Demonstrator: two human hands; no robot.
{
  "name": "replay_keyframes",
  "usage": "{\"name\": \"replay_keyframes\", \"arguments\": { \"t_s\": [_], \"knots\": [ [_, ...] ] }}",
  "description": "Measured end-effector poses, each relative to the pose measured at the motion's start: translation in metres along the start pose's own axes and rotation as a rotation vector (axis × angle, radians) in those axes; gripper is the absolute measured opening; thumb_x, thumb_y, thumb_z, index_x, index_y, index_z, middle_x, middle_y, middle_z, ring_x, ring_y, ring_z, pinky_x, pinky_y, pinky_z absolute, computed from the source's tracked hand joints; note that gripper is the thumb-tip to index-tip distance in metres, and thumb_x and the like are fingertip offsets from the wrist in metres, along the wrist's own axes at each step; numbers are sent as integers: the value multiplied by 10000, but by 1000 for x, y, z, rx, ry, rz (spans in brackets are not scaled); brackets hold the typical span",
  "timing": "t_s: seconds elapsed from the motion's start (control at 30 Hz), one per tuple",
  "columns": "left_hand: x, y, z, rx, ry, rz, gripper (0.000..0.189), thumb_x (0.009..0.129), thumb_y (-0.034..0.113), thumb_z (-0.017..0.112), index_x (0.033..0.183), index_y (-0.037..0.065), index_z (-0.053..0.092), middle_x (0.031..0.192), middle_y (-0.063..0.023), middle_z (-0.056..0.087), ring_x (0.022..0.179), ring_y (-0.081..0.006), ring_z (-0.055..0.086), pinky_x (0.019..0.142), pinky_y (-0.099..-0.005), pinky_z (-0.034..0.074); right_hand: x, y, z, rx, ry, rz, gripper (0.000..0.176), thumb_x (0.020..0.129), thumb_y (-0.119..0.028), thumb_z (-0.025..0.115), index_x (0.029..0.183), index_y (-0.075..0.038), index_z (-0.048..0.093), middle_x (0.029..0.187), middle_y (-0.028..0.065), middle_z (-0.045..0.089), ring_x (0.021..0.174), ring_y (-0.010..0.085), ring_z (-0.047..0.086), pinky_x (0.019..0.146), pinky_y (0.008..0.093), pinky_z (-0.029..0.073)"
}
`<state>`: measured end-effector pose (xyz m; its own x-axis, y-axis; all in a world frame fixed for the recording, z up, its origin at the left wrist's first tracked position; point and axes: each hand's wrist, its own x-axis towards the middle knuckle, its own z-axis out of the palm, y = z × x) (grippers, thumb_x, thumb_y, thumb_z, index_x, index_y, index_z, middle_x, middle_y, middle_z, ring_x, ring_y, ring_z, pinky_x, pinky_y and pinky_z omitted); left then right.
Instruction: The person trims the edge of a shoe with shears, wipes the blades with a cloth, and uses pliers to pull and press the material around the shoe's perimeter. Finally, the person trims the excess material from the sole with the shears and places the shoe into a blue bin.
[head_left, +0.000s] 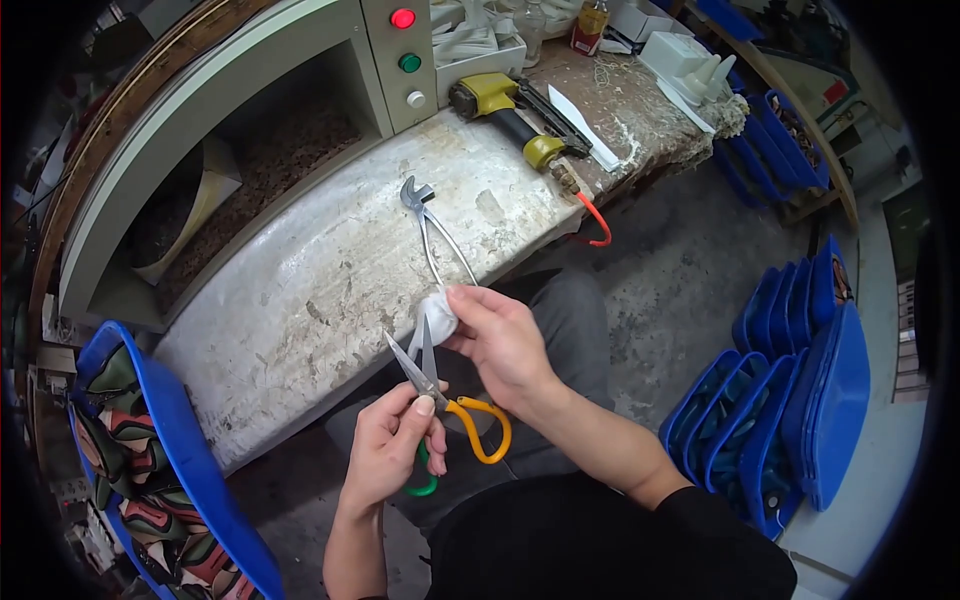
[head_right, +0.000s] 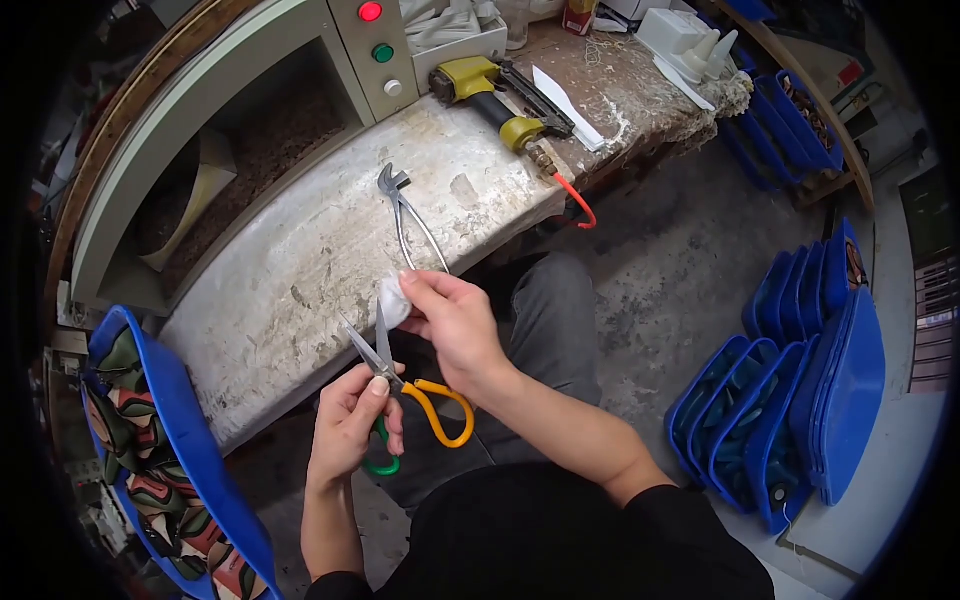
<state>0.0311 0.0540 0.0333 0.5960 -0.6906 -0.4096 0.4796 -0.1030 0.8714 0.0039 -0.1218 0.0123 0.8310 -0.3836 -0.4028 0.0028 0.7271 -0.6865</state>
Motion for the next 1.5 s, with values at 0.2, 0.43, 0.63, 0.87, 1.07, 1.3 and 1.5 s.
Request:
{"name": "replay_keyframes", "arguments": {
  "t_s": [0.2,0.43,0.63,0.87,1.07,1.3,1.5],
  "knots": [
    [2,-2,1,-34,-10,-4,269,1118,117,505,1295,-44,628,724,-87,643,524,-141,585,520,-237,484,-15,-1,-17,-356,-125,-70,201,1027,-101,702,1152,50,745,934,107,766,762,109,681,695,212,568],
    [4,-4,5,11,-22,-37,275,1119,130,509,1301,-46,618,721,-95,640,521,-146,589,519,-241,486,19,-8,-14,-240,-9,-145,218,1015,-109,725,1161,52,747,957,123,770,804,138,718,716,225,590],
    [2,-5,-8,-99,-20,4,266,1120,135,509,1281,-41,626,724,-96,642,510,-159,588,504,-247,481,-9,-25,-37,-355,-26,-163,198,1018,-99,720,1146,49,742,970,107,769,838,122,720,779,224,606],
    [18,-15,-8,-332,11,214,311,1125,152,485,1360,-27,580,730,-101,650,583,-193,631,610,-276,534,-33,-16,-39,26,-55,116,269,1049,-130,692,1264,30,672,1090,126,747,843,110,703,724,219,600],
    [27,-40,-3,159,290,386,511,1103,286,547,1516,0,450,941,-152,684,840,-229,680,825,-305,542,-51,-14,-28,243,-100,56,295,1075,-158,658,1311,16,624,1142,125,724,860,112,685,693,235,607],
    [23,-64,17,-198,110,354,924,973,507,700,1652,51,272,1381,-208,565,1206,-274,597,1021,-376,473,-81,15,-10,-125,-195,-227,228,1066,-93,647,1260,25,625,1160,183,707,907,205,692,730,284,617],
    [18,-61,19,-712,-167,269,1133,773,371,777,1695,100,176,1561,-210,400,1344,-328,495,1095,-467,422,-85,-9,-19,-379,-311,-257,202,1061,-68,645,1237,28,625,1161,192,698,965,231,681,898,347,597]
  ]
}}
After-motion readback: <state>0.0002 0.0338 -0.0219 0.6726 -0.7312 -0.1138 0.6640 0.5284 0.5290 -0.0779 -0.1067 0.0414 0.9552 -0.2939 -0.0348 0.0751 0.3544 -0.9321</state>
